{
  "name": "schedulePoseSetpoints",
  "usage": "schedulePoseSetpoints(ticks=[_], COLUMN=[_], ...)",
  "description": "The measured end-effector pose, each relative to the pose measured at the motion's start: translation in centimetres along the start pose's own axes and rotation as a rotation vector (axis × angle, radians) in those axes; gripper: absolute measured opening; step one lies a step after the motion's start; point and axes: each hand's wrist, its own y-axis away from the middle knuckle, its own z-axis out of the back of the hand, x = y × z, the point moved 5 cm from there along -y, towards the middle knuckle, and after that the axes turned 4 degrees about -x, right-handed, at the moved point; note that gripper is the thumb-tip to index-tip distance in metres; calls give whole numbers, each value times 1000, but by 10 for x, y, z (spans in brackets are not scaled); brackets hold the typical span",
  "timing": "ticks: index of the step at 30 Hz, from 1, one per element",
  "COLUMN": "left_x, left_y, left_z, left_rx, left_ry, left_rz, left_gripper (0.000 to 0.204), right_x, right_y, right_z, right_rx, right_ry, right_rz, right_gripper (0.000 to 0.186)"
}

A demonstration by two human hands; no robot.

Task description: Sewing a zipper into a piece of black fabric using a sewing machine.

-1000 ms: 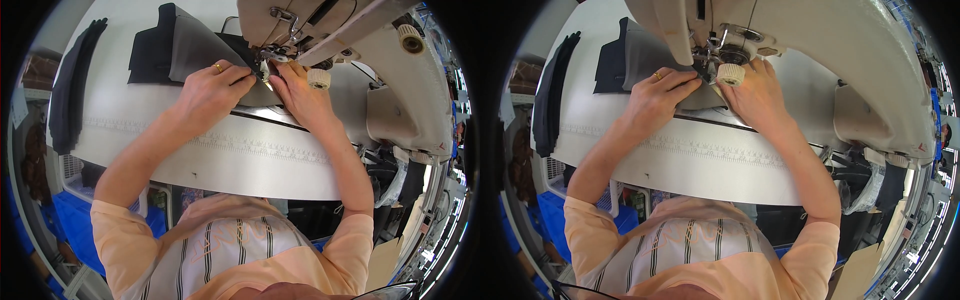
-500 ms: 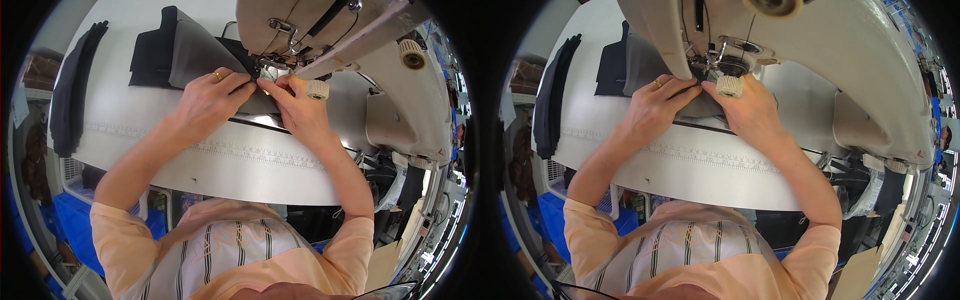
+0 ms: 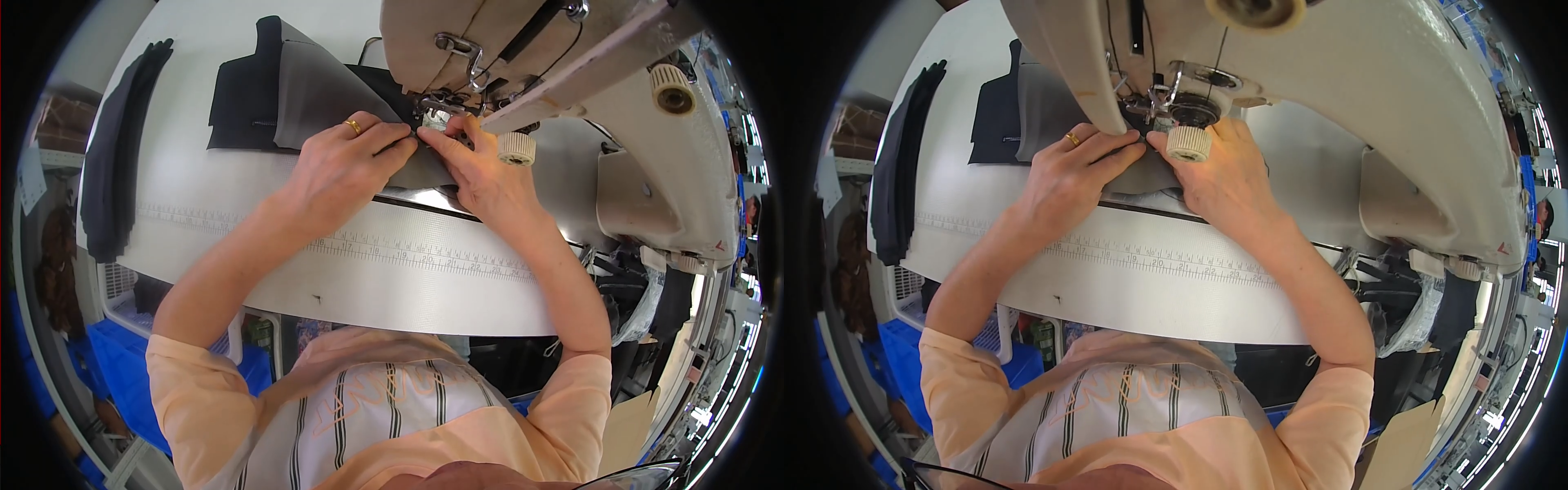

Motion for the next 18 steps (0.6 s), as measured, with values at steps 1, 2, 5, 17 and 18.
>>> schedulePoseSetpoints(ticks=[1, 2, 5, 17, 18], left_x=[0, 0, 2, 7, 7], left_y=[0, 0, 0, -3, -3], left_z=[0, 0, 0, -4, -4], left_rx=[1, 3, 2, -26, -29], left_ry=[2, -5, -11, 18, 20], left_rz=[-3, -2, 1, 21, 23], left_gripper=[33, 33, 32, 32, 32], right_x=[-1, -1, -1, -3, -2], right_y=[0, 0, -2, -4, -3], right_z=[0, 0, 0, 2, 3], right_rx=[-19, -38, -33, -92, -93], right_ry=[0, 1, 0, 63, 62], right_rz=[3, 6, 16, 29, 29], right_gripper=[41, 38, 35, 31, 31])
